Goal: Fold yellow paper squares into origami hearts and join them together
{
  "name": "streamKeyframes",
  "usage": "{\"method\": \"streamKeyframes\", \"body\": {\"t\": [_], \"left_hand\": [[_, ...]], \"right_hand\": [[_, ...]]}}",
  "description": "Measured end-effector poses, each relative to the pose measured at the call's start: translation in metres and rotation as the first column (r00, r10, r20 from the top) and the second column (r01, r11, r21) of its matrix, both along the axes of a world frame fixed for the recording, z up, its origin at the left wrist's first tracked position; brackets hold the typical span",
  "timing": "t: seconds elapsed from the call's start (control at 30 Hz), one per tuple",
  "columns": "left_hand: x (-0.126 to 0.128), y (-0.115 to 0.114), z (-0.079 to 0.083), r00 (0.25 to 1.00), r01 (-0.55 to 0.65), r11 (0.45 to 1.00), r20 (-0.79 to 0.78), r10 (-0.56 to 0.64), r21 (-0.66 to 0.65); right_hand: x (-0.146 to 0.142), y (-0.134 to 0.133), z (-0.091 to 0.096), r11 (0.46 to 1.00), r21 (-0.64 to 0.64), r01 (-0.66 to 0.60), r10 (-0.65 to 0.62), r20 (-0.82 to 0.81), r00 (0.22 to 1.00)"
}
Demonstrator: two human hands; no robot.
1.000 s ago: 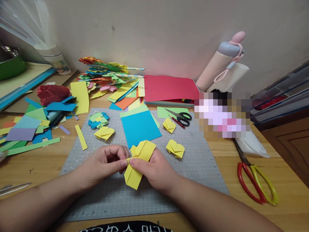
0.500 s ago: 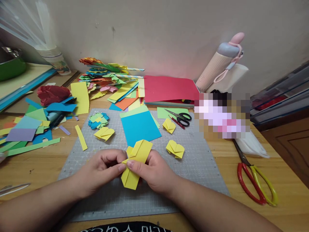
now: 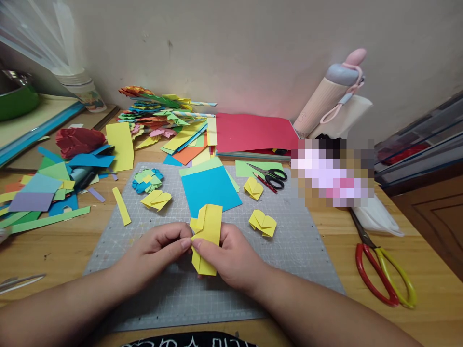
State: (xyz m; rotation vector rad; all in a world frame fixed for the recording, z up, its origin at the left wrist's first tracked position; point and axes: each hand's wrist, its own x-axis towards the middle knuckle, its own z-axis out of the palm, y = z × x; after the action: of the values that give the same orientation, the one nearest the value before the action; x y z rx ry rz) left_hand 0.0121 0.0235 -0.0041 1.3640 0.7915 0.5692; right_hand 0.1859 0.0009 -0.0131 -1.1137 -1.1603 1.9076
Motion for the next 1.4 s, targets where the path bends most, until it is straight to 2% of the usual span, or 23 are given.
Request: {"method": "streamKeyframes", "body": {"t": [0.3,0.47,0.63,0.73,0.87,0.93,0.97,1.0,1.07,1.1,1.17,1.23,1.27,1.33,1.4], "left_hand": [[0.001,-0.002,-0.002,0.991,-0.069,0.997,-0.109,0.074,0.044],[0.0,-0.001,-0.002,0.993,-0.026,0.999,-0.113,0.03,0.034],[0.002,-0.001,-0.002,0.99,-0.03,0.998,-0.137,0.037,0.05],[0.003,-0.005,-0.003,0.979,-0.065,0.994,-0.189,0.08,0.085],[0.005,-0.013,-0.006,0.951,-0.076,0.982,-0.283,0.124,0.175],[0.005,-0.015,-0.006,0.938,-0.061,0.973,-0.32,0.133,0.223],[0.005,-0.015,-0.005,0.936,-0.061,0.969,-0.323,0.139,0.239],[0.005,-0.015,-0.005,0.94,-0.068,0.968,-0.309,0.144,0.243],[0.004,-0.012,-0.005,0.967,-0.106,0.978,-0.21,0.143,0.179],[0.003,-0.01,-0.005,0.982,-0.126,0.987,-0.128,0.139,0.102],[0.001,-0.006,-0.006,0.993,-0.098,0.988,0.059,0.106,-0.123],[-0.001,-0.002,-0.009,0.978,0.013,0.95,0.2,0.052,-0.311],[-0.002,-0.001,-0.01,0.971,0.069,0.93,0.238,0.02,-0.36],[-0.004,0.0,-0.012,0.964,0.136,0.912,0.265,-0.032,-0.386],[-0.005,0.0,-0.012,0.964,0.151,0.916,0.259,-0.054,-0.371]], "right_hand": [[-0.003,-0.002,0.006,1.0,-0.012,-0.015,0.016,0.044,0.999],[-0.004,-0.001,0.004,0.999,0.039,-0.035,0.032,0.09,0.995],[-0.004,-0.004,0.0,0.996,0.085,-0.037,0.026,0.136,0.99],[-0.006,-0.009,-0.002,0.979,0.204,-0.022,-0.03,0.249,0.968],[-0.01,-0.016,-0.002,0.872,0.486,-0.049,-0.182,0.416,0.891],[-0.011,-0.019,-0.001,0.829,0.554,-0.077,-0.229,0.462,0.857],[-0.011,-0.019,-0.001,0.828,0.555,-0.079,-0.233,0.47,0.851],[-0.011,-0.019,0.0,0.851,0.522,-0.064,-0.217,0.459,0.862],[-0.011,-0.018,0.001,0.938,0.346,-0.004,-0.13,0.365,0.922],[-0.01,-0.016,0.001,0.974,0.224,0.025,-0.088,0.279,0.956],[-0.009,-0.013,0.002,0.998,0.029,0.058,-0.06,0.095,0.994],[-0.007,-0.01,0.002,0.997,-0.03,0.072,-0.073,-0.037,0.997],[-0.006,-0.009,0.002,0.997,-0.034,0.071,-0.074,-0.084,0.994],[-0.005,-0.007,0.001,0.998,-0.045,0.05,-0.056,-0.146,0.988],[-0.004,-0.007,0.0,0.998,-0.062,0.027,-0.038,-0.184,0.982]]}}
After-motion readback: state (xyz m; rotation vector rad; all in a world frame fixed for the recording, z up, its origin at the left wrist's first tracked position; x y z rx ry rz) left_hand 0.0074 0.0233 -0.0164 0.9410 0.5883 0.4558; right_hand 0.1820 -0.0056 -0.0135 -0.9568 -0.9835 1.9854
